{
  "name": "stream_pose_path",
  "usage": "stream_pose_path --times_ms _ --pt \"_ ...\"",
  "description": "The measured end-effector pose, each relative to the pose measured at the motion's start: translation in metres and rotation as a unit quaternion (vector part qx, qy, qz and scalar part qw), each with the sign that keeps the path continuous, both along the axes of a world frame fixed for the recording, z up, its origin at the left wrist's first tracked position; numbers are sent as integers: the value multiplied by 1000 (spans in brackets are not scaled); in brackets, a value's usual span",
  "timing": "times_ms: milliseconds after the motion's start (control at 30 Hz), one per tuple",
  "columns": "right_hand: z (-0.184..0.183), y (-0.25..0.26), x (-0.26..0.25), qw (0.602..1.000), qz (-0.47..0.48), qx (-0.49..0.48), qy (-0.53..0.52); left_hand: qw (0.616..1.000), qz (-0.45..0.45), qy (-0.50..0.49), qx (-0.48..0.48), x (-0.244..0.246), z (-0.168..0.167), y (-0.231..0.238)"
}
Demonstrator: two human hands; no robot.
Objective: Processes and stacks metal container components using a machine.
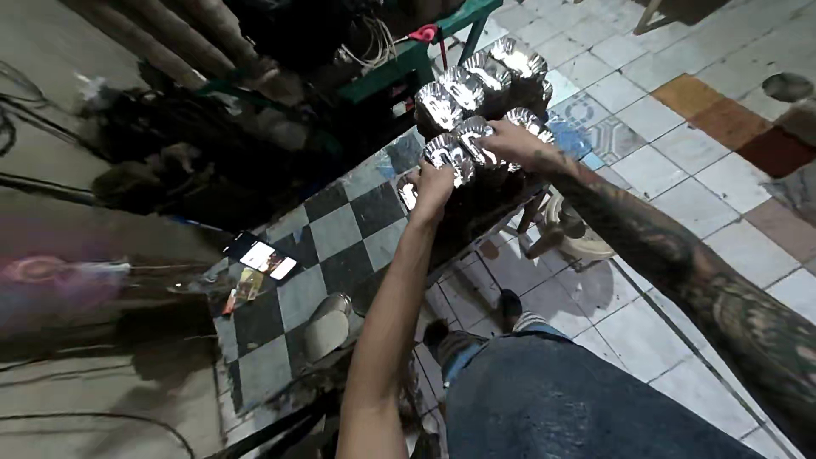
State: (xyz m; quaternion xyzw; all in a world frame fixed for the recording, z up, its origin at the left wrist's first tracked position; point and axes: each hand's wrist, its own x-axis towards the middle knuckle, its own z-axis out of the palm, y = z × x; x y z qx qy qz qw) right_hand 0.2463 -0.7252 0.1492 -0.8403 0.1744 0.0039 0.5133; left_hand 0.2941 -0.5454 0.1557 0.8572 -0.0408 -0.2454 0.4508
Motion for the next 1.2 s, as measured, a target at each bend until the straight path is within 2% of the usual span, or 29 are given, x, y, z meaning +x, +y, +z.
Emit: stream_pose_path --times_ms 100,167,233,300,333,433,467,500,567,600,667,733,800,900,967,1067,1133,1200 --pt "-12 10 2 1000 3 -22 10 999 17 -10 49 -7 -11 4" --pt "-24 15 -1 999 -10 -24 27 994 -18 -20 107 -15 -19 12" --pt "-33 16 -3 998 -30 -40 41 993 -34 -56 102 -9 -33 14" --pt "-30 16 -2 998 -38 -34 39 987 -43 -134 77 -8 -34 21" --pt "-29 16 -4 998 -46 -20 30 976 -59 -204 50 -16 -30 31" --pt "-24 14 -30 996 -91 19 -17 909 -107 -386 -114 -66 -29 67" --pt "-24 16 -48 992 -119 20 -46 892 -139 -394 -172 -82 -39 75" --pt "-29 18 -70 985 -146 18 -86 893 -184 -357 -204 -99 -53 80" --pt "-54 21 -119 967 -184 14 -174 906 -291 -230 -205 -137 -90 70" --pt "-75 20 -142 959 -198 24 -199 908 -337 -157 -192 -154 -112 58" --pt "-125 5 -188 961 -219 102 -131 904 -401 -21 -146 -173 -159 24" --pt "-191 -30 -220 944 -272 189 4 909 -398 79 -97 -174 -205 -25" --pt "-264 -70 -244 902 -342 241 105 922 -354 150 -53 -168 -245 -83" --pt "-346 -131 -252 846 -419 287 160 940 -281 194 13 -147 -310 -179" --pt "-384 -176 -242 837 -429 299 158 953 -240 166 80 -135 -350 -246" --pt "-438 -233 -219 830 -430 324 147 944 -265 125 153 -113 -418 -330" --pt "-478 -250 -209 809 -439 364 144 946 -268 127 128 -104 -467 -361" --pt "-499 -258 -201 781 -448 407 153 949 -249 165 97 -101 -502 -375"
